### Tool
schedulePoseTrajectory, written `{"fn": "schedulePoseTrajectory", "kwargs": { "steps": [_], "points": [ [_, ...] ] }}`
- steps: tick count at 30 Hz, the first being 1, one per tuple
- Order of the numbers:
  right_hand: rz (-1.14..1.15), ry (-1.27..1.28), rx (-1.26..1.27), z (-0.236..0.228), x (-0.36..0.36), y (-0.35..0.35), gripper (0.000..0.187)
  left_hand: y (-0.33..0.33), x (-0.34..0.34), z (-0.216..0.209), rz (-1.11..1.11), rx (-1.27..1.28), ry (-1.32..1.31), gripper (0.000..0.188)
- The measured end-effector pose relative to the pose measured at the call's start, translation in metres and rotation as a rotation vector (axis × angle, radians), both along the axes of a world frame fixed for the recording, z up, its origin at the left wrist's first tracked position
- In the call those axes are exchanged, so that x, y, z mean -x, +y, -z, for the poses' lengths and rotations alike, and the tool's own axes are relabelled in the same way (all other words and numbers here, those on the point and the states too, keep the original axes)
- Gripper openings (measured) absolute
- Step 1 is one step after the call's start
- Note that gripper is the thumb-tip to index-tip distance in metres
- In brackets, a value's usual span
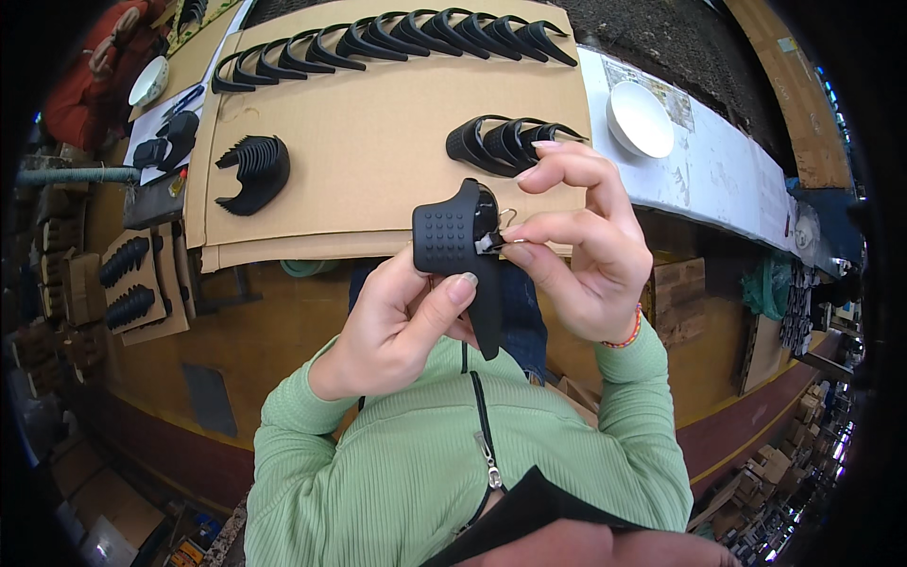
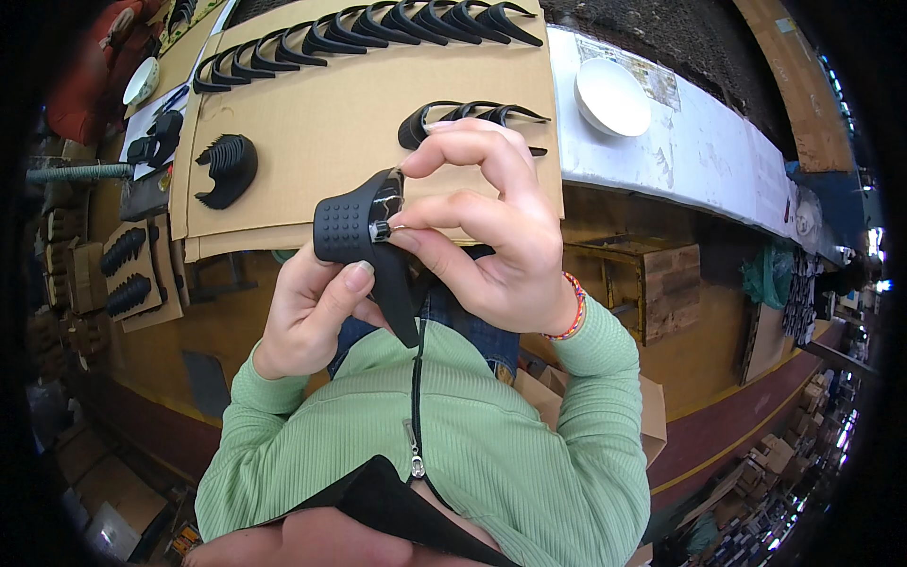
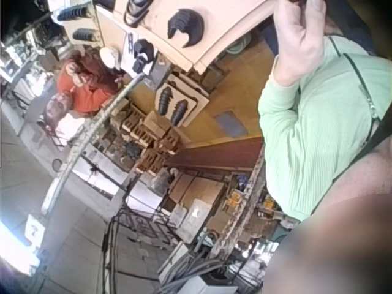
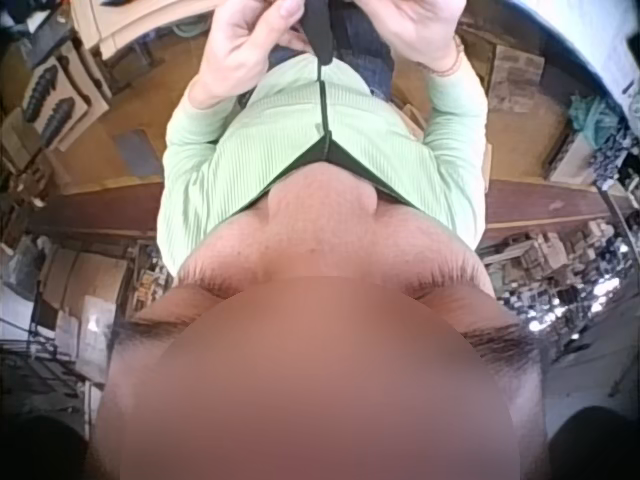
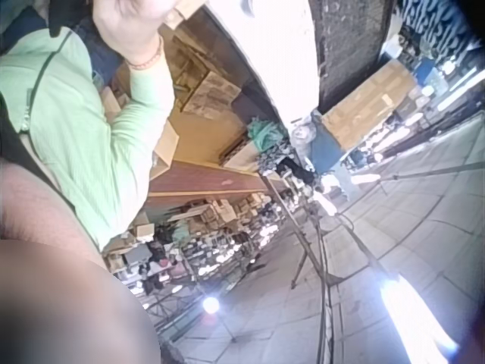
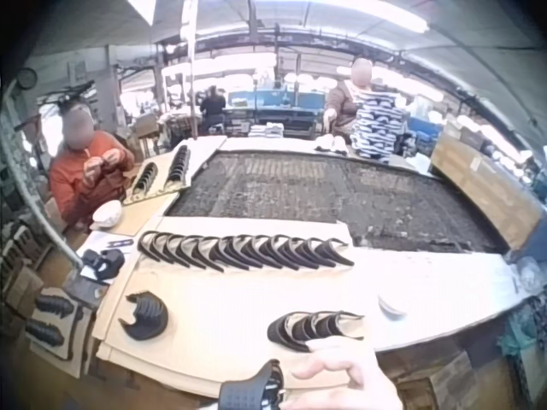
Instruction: The person repeatedly picks up black curved plastic parts from a cardboard sheet, applies a white substance to a small area on the back using a small tool, and places them back in a row. The process is repeated for multiple parts.
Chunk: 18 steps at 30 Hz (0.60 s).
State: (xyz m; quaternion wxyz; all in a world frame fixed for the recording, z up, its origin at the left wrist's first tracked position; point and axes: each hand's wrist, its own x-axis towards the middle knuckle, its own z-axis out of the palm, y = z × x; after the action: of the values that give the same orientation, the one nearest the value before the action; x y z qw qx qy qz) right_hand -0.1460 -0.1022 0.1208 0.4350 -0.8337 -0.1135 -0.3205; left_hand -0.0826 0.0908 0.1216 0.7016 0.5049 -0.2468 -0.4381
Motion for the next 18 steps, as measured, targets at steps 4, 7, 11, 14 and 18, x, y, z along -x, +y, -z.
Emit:
{"fn": "schedulePoseTrajectory", "kwargs": {
  "steps": [4,7,11,14,18],
  "points": [
    [-0.029,0.001,0.003,0.0001,-0.0013,-0.0014,0.019,0.0002,-0.0008,-0.0029,0.026,-0.014,0.03,0.032],
    [-0.049,0.037,0.014,-0.0018,0.0007,-0.0028,0.018,-0.0003,-0.0012,-0.0039,0.038,-0.022,0.063,0.032],
    [-0.057,0.058,0.029,-0.0039,0.0015,-0.0035,0.018,-0.0016,-0.0015,-0.0058,0.042,-0.02,0.104,0.032],
    [-0.061,0.068,0.049,-0.0057,0.0028,-0.0041,0.018,-0.0016,-0.0021,-0.0075,0.046,-0.031,0.157,0.032],
    [-0.067,0.064,0.072,-0.0063,0.0035,-0.0036,0.019,-0.0014,-0.0037,-0.0082,0.046,-0.034,0.2,0.03]
  ]
}}
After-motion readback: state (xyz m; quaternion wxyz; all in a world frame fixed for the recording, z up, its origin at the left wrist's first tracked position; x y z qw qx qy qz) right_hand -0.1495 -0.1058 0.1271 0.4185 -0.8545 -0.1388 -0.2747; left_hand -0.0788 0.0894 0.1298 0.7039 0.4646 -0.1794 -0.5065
